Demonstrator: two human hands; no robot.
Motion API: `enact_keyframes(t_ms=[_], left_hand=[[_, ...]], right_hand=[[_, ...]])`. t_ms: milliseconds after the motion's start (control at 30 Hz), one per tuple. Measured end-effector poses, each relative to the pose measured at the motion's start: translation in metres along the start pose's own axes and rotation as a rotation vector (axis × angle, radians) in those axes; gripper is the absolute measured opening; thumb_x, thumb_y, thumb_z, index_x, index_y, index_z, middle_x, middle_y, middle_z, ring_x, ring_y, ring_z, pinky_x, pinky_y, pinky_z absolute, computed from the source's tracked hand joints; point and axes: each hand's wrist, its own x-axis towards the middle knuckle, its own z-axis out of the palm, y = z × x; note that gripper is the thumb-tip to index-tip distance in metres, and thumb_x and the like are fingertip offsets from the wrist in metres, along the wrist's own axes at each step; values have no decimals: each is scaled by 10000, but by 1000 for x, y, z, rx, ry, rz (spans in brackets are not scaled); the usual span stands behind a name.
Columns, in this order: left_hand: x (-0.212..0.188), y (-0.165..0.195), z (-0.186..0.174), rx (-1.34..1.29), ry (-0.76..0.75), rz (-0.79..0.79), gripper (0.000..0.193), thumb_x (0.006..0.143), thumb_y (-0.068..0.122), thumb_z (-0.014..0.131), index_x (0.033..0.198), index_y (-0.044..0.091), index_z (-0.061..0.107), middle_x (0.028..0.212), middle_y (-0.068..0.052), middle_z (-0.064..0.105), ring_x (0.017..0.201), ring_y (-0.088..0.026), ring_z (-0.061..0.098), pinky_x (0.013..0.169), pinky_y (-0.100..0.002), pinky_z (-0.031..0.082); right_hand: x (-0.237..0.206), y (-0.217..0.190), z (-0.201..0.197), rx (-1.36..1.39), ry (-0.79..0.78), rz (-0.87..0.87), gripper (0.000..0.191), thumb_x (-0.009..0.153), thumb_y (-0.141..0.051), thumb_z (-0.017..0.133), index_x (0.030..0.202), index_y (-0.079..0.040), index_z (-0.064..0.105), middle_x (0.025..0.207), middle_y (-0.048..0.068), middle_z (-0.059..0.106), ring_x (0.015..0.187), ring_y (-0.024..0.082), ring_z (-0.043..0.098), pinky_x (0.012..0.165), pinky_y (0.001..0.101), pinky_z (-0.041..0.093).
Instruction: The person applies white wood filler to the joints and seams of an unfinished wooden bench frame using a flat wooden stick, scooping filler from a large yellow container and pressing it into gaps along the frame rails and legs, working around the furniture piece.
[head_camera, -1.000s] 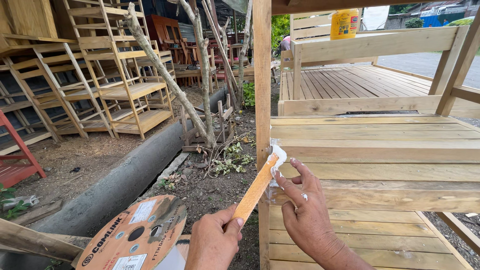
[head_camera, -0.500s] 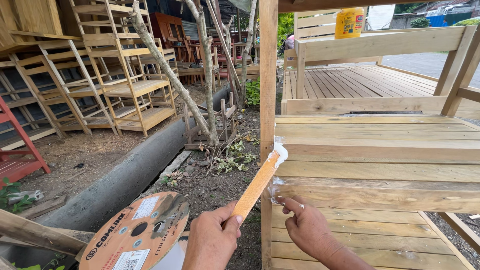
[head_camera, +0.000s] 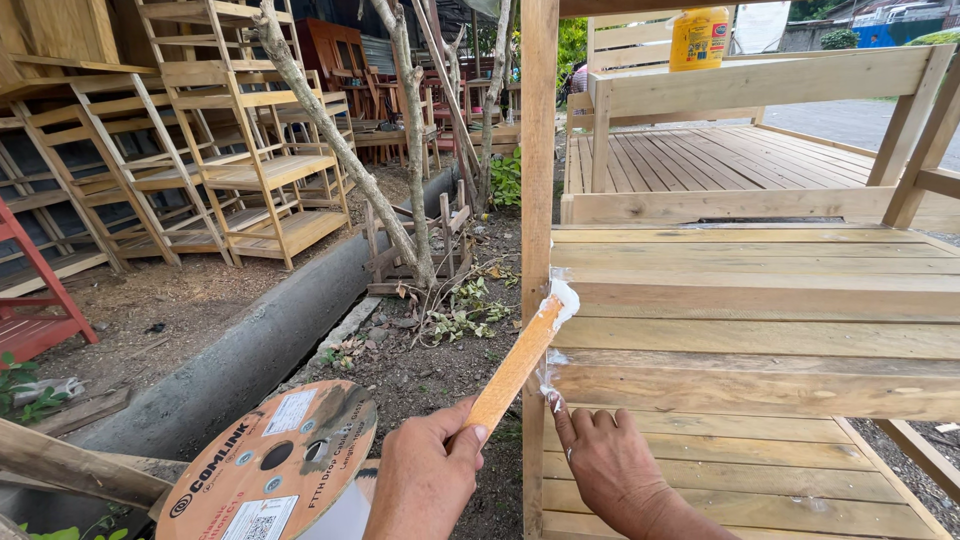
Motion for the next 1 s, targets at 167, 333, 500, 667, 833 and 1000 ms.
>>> enact_keyframes(t_ms=[167,333,500,667,833,1000], left_hand=[[0,1,0,3,40,34,394,952,215,690,1345,201,679,647,-68,721,547,-96,658,557,-295,549],[0,5,1,26,-2,-20,387,981,239,681,1367,219,656,655,-61,702,556,-112,632,572,-310,541],[-1,4,-1,23,20,5,396,977,241,689,1369,195,652,652,-66,706,561,-105,641,571,-304,535],[-1,3,-1,39,10,-13,402,973,230,671,1374,216,643,669,-66,711,577,-106,645,590,-308,549],[1,4,0,51,6,-3,404,958,216,660,1361,246,662,695,-60,738,603,-98,673,619,-302,571],[-1,4,-1,45,15,3,375,974,237,684,1349,244,670,691,-79,740,601,-115,679,623,-312,566]], right_hand=[[-1,11,-8,120,245,-19,668,802,-165,618,1420,-2,421,1078,104,572,943,282,573,753,417,428],[5,19,-15,48,137,-18,737,810,-117,626,1516,-79,417,1082,107,540,960,278,554,765,412,420],[6,20,-12,28,110,-46,712,805,-124,637,1494,-107,455,1085,117,527,979,294,539,787,416,410],[4,22,-4,64,189,-53,667,795,-152,643,1452,-143,530,1094,111,534,994,297,533,792,428,398],[0,21,5,126,263,-70,579,816,-166,636,1380,-74,539,1056,98,543,958,275,542,794,433,393],[5,12,14,87,195,-55,651,806,-135,630,1438,-60,498,1077,111,546,923,282,562,806,430,395]])
